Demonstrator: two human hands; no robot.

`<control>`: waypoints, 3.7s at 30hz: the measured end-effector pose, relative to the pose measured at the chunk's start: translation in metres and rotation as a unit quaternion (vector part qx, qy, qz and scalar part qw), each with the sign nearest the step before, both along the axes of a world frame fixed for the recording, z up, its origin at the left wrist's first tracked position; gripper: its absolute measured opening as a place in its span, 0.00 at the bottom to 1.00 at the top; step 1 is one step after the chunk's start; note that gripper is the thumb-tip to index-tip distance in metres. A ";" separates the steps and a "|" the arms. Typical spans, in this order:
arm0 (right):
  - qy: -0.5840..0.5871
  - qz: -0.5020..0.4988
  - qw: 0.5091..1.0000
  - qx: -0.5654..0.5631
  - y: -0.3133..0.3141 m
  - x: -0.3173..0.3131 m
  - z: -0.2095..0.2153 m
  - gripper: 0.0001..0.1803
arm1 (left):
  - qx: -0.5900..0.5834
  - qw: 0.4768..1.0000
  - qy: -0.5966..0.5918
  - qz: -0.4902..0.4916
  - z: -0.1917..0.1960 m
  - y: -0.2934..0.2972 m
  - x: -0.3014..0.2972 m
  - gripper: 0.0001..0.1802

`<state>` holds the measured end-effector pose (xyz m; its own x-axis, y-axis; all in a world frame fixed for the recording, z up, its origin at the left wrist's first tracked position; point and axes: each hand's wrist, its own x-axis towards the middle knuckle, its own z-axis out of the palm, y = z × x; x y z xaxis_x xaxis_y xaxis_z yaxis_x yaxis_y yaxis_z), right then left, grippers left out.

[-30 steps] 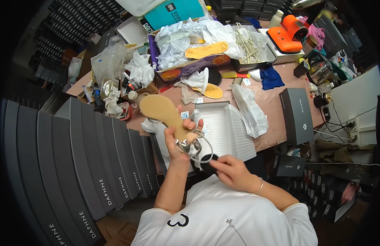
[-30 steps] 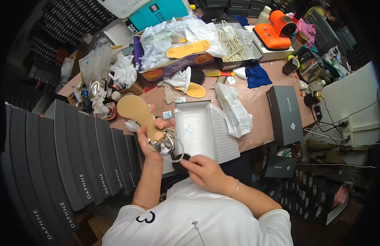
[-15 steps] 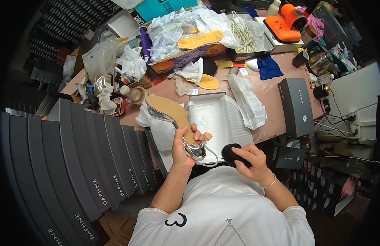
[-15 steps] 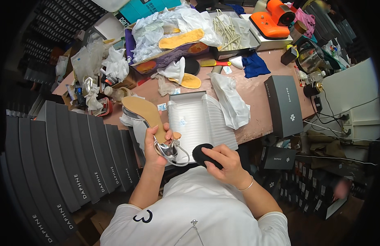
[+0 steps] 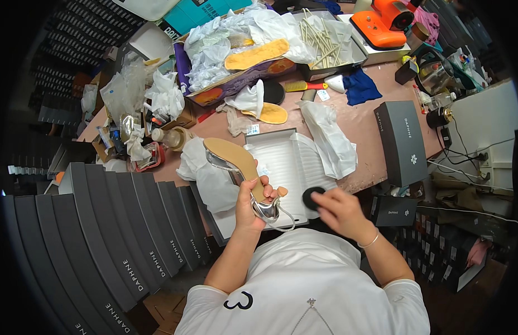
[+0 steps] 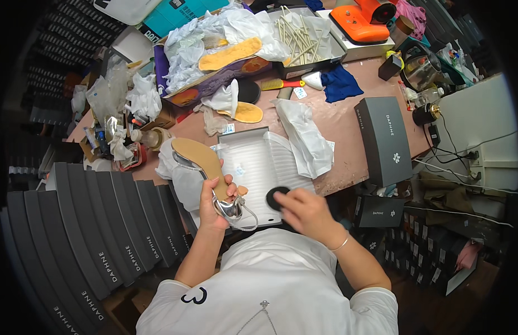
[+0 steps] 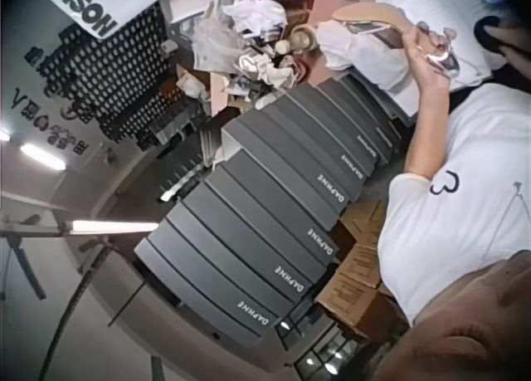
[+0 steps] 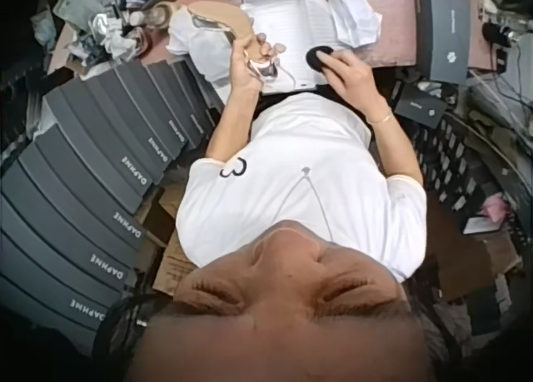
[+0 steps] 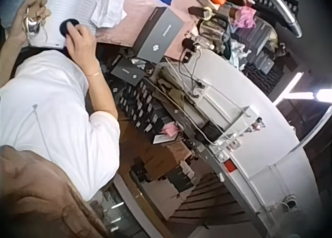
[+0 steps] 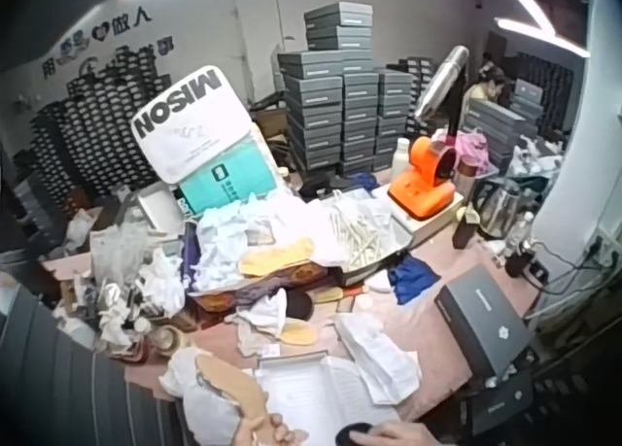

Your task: Packing silver high-heeled shoes into a box with protective tissue paper and foam inserts.

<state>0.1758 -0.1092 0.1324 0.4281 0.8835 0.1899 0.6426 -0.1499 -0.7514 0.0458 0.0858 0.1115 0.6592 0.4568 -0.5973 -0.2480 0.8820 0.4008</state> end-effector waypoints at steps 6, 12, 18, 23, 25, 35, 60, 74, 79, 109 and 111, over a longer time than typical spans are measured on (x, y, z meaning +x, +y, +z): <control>-0.087 -0.247 0.965 0.021 0.002 0.136 -0.067 0.16 | -0.010 0.999 -0.003 -0.042 0.008 -0.005 0.027 0.29; -0.250 -0.273 0.916 -0.152 -0.004 0.171 -0.163 0.20 | -0.036 0.992 -0.006 -0.123 0.001 -0.009 0.041 0.26; 0.231 -0.079 0.969 -0.026 0.025 0.072 -0.038 0.25 | 0.108 0.981 0.089 -0.133 -0.030 -0.021 0.021 0.26; 0.078 -0.063 0.995 -0.026 0.033 0.033 -0.057 0.28 | 0.165 0.972 0.129 -0.108 -0.074 -0.050 -0.015 0.37; -0.032 -0.167 0.984 -0.045 0.031 0.057 -0.087 0.30 | 0.187 0.954 0.177 -0.156 -0.105 -0.052 -0.034 0.39; -0.202 -0.190 0.909 -0.310 0.020 0.134 -0.160 0.30 | 0.436 0.871 0.143 -0.177 -0.062 -0.022 -0.063 0.24; 0.099 -0.141 0.972 0.160 0.089 0.011 0.055 0.13 | 0.018 0.991 -0.094 -0.096 -0.041 -0.017 0.016 0.27; 0.522 -0.045 0.848 0.078 0.029 -0.044 -0.051 0.20 | 0.085 0.982 -0.164 0.027 -0.035 0.013 -0.077 0.37; 0.585 0.014 0.811 -0.024 0.023 -0.046 -0.029 0.21 | 0.102 0.961 -0.246 -0.072 -0.081 0.061 -0.075 0.30; 0.065 0.064 0.996 -0.006 0.065 -0.071 -0.033 0.44 | 0.068 0.991 -0.090 -0.068 -0.031 -0.026 -0.065 0.33; 0.072 0.067 0.995 0.009 0.067 -0.073 -0.042 0.46 | 0.112 0.989 -0.068 -0.072 -0.033 -0.025 -0.060 0.29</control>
